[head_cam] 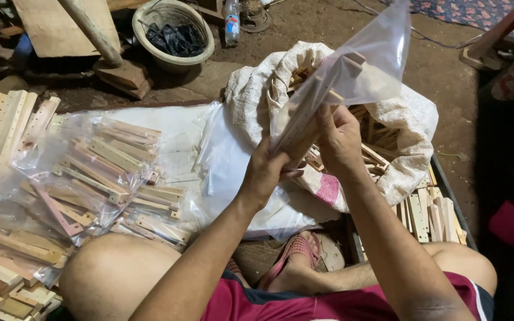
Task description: The person picks up wooden components from a large sack and a pile, places them into plastic bags, and sets the bags aside.
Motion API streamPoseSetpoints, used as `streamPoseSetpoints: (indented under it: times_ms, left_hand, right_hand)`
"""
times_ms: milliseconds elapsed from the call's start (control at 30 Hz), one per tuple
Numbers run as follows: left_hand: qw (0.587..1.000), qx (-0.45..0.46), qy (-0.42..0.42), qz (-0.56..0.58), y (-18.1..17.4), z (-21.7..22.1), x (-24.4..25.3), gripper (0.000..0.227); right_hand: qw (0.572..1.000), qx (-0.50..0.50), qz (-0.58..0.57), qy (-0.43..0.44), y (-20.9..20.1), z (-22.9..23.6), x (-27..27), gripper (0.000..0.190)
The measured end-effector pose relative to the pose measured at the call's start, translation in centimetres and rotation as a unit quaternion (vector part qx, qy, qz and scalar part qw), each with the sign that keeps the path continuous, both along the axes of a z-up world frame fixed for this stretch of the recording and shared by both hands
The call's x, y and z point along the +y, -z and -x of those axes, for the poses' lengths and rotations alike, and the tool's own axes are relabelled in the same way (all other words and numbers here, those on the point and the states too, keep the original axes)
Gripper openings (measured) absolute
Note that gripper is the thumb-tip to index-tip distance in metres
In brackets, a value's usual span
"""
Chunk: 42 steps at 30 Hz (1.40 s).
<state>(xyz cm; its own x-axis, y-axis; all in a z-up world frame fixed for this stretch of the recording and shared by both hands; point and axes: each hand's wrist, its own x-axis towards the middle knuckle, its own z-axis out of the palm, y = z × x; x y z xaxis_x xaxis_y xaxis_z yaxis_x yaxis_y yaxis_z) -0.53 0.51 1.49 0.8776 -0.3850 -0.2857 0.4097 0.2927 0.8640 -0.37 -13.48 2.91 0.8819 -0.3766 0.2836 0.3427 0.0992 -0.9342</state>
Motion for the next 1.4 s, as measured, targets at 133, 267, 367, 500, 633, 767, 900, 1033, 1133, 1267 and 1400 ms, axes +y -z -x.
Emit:
streamPoseSetpoints:
  times_ms: [133,267,367,500,633,767,900,1033,1133,1267,1400]
  left_hand:
    - [0.997,0.055,0.059,0.012,1.3,-0.4,0.6,0.05]
    - [0.962,-0.125,0.158,-0.182,-5.7,0.1,1.9,0.113]
    - [0.954,-0.188,0.095,-0.214,-2.8,-2.4,2.6,0.13]
    - [0.922,-0.324,-0.053,-0.206,-3.2,-3.1,2.8,0.035]
    - [0.916,-0.333,-0.143,-0.173,-4.3,-4.0,4.3,0.023]
    - [0.93,-0.311,-0.141,-0.135,-3.9,-4.7,5.0,0.022]
    - [0.961,-0.251,0.014,-0.114,-3.9,-4.6,5.7,0.04]
    - [0.921,-0.305,0.009,-0.243,-4.2,-3.8,4.9,0.018]
    - [0.918,-0.306,-0.003,-0.251,-5.4,-2.6,4.5,0.016]
    - [0.906,-0.344,-0.034,-0.246,-4.1,-3.2,3.9,0.016]
    - [0.91,-0.372,-0.023,-0.18,-3.7,-3.8,4.0,0.015]
  right_hand:
    - [0.999,0.016,-0.036,-0.027,-1.2,0.1,0.4,0.031]
    - [0.997,0.019,-0.073,-0.027,0.4,0.6,0.2,0.026]
    - [0.995,0.079,-0.041,-0.034,3.4,2.0,0.3,0.022]
    - [0.986,0.128,0.01,-0.105,2.3,3.8,2.9,0.029]
    - [0.974,0.16,0.043,-0.154,9.6,4.6,1.6,0.019]
    - [0.97,0.177,-0.019,-0.167,4.5,6.0,4.1,0.019]
    - [0.955,0.163,-0.011,-0.246,6.3,4.7,2.3,0.031]
    - [0.979,0.115,0.129,-0.105,6.4,3.9,2.4,0.02]
    - [0.986,0.072,0.148,-0.038,4.4,2.4,1.1,0.013]
    - [0.993,-0.022,0.114,-0.026,1.9,1.4,-0.3,0.016]
    - [0.972,-0.023,0.174,-0.157,1.0,0.7,-1.2,0.017]
